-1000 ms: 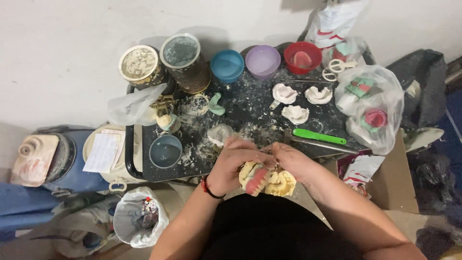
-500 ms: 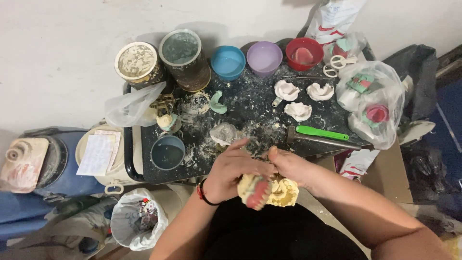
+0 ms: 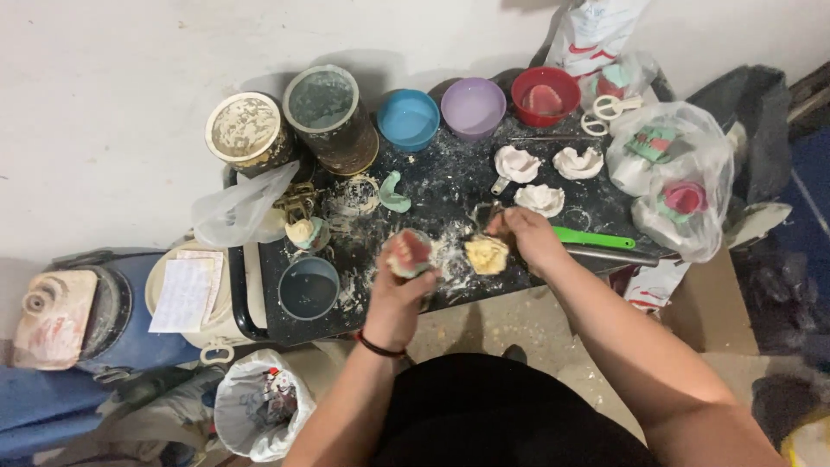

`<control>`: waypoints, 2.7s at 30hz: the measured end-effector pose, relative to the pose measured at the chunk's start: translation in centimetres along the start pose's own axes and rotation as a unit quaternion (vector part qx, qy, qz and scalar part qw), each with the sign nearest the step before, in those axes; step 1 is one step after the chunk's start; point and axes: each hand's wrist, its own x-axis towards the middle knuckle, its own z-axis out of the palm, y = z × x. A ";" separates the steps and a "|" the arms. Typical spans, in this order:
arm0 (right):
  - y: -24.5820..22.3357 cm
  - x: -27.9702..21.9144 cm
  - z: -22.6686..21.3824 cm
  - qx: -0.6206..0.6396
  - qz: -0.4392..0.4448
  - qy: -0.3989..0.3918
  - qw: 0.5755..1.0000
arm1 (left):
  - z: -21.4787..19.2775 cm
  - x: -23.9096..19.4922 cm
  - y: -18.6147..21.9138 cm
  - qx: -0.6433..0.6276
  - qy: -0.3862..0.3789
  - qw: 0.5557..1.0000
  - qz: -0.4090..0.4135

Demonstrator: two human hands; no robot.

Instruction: The person is removing dental models from investment material using a hammer and manual force, followed by inspection.

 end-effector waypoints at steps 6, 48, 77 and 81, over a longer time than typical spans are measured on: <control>-4.9 -4.7 -0.2 -0.257 -0.184 0.051 0.947 | 0.0 0.9 -2.1 -0.081 -0.140 0.986 -0.029; 2.2 -6.8 -18.3 -0.463 -0.181 -0.135 0.857 | 8.5 -0.9 -6.2 0.189 -0.094 0.961 -0.180; 1.5 -37.0 -46.8 -0.339 0.155 0.297 0.879 | 45.1 -3.1 -29.1 0.591 -0.594 0.360 0.410; 2.5 -37.8 -50.4 -0.356 0.095 0.324 0.871 | 49.4 -4.1 -32.0 0.575 -0.598 0.358 0.428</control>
